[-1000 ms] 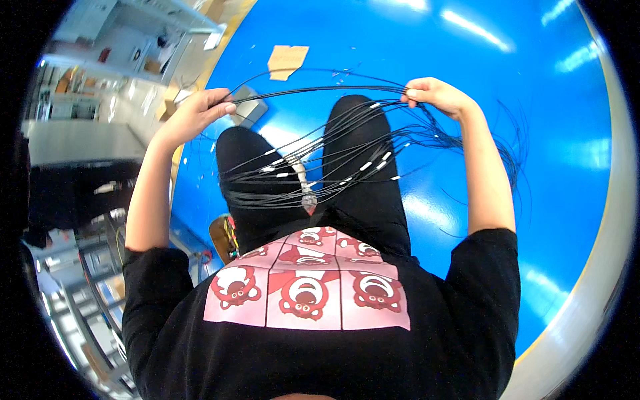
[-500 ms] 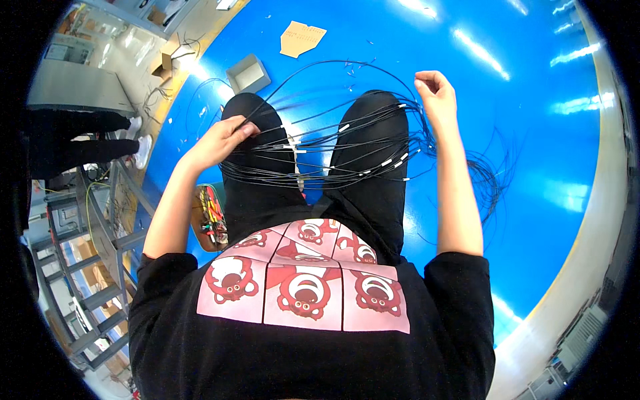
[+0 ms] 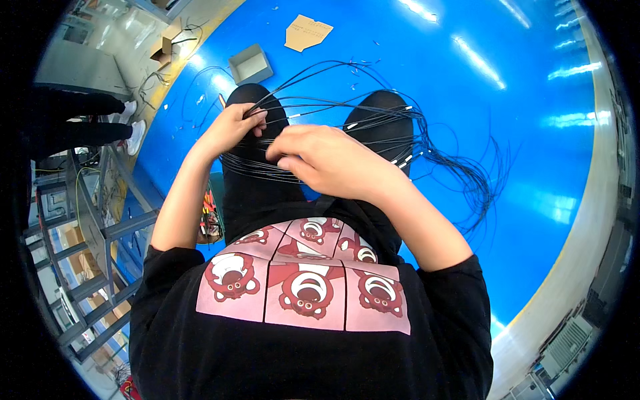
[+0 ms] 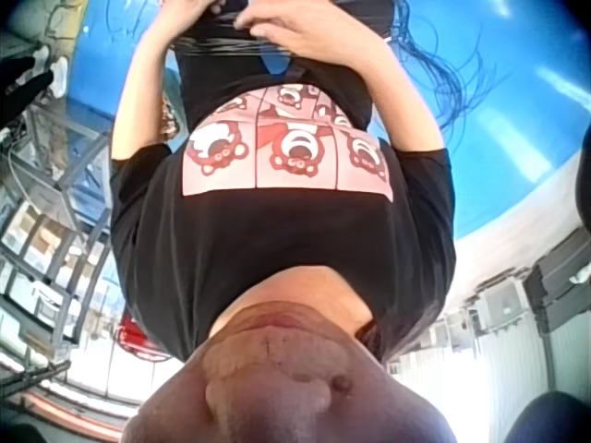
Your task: The person sits on the floor and repeatedly gathers, aligns, and separates a bundle of black wires with white connectors. They adjust the bundle in their hands, occasionally lifting and repositioning the wires to maintain alignment.
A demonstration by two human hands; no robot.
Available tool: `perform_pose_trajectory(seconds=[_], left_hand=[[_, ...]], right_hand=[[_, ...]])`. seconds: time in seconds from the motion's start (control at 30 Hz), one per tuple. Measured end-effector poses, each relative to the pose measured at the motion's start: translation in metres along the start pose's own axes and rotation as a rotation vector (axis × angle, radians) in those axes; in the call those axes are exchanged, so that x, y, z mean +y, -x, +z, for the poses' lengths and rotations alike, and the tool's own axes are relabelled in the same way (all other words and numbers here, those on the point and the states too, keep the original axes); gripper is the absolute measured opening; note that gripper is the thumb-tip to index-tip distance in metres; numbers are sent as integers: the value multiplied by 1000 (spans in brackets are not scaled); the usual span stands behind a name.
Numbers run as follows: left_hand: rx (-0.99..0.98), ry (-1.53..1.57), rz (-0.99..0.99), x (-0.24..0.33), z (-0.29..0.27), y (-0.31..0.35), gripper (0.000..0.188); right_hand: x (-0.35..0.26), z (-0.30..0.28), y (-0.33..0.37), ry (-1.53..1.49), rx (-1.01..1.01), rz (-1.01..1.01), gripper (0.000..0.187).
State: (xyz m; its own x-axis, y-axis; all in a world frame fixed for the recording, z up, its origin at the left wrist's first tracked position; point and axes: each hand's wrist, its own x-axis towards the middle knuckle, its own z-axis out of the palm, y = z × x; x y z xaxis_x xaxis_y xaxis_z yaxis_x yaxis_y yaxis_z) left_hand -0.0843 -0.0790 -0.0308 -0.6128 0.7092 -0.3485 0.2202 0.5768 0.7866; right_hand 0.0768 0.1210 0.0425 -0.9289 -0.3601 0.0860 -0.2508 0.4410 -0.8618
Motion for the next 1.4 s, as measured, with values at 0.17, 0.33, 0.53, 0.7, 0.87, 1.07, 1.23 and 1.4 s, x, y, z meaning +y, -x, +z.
perform_pose_trajectory(seconds=[0.17,0.33,0.53,0.7,0.87,1.07,1.23,1.4], left_hand=[[-154,-126,-43,33,-5,-12,30],[-193,-110,47,23,-3,-7,28],[-254,-22,51,30,-11,0,20],[-223,-7,63,30,-15,-4,18],[-183,-11,106,34,-14,-4,18],[-149,-91,57,49,-16,-2,20],[-133,-69,71,49,-12,-3,21],[-149,-11,63,43,-11,-9,29]], right_hand=[[81,8,-30,320,-35,297,45],[85,-4,-53,168,-441,380,45],[80,-23,-76,20,-490,481,22],[84,-24,-78,-21,-419,534,21],[79,-28,-77,-273,-333,585,19],[79,-32,-81,-191,-374,548,20],[90,-23,-78,-259,-407,545,24],[84,-34,-77,-384,-448,558,31]])
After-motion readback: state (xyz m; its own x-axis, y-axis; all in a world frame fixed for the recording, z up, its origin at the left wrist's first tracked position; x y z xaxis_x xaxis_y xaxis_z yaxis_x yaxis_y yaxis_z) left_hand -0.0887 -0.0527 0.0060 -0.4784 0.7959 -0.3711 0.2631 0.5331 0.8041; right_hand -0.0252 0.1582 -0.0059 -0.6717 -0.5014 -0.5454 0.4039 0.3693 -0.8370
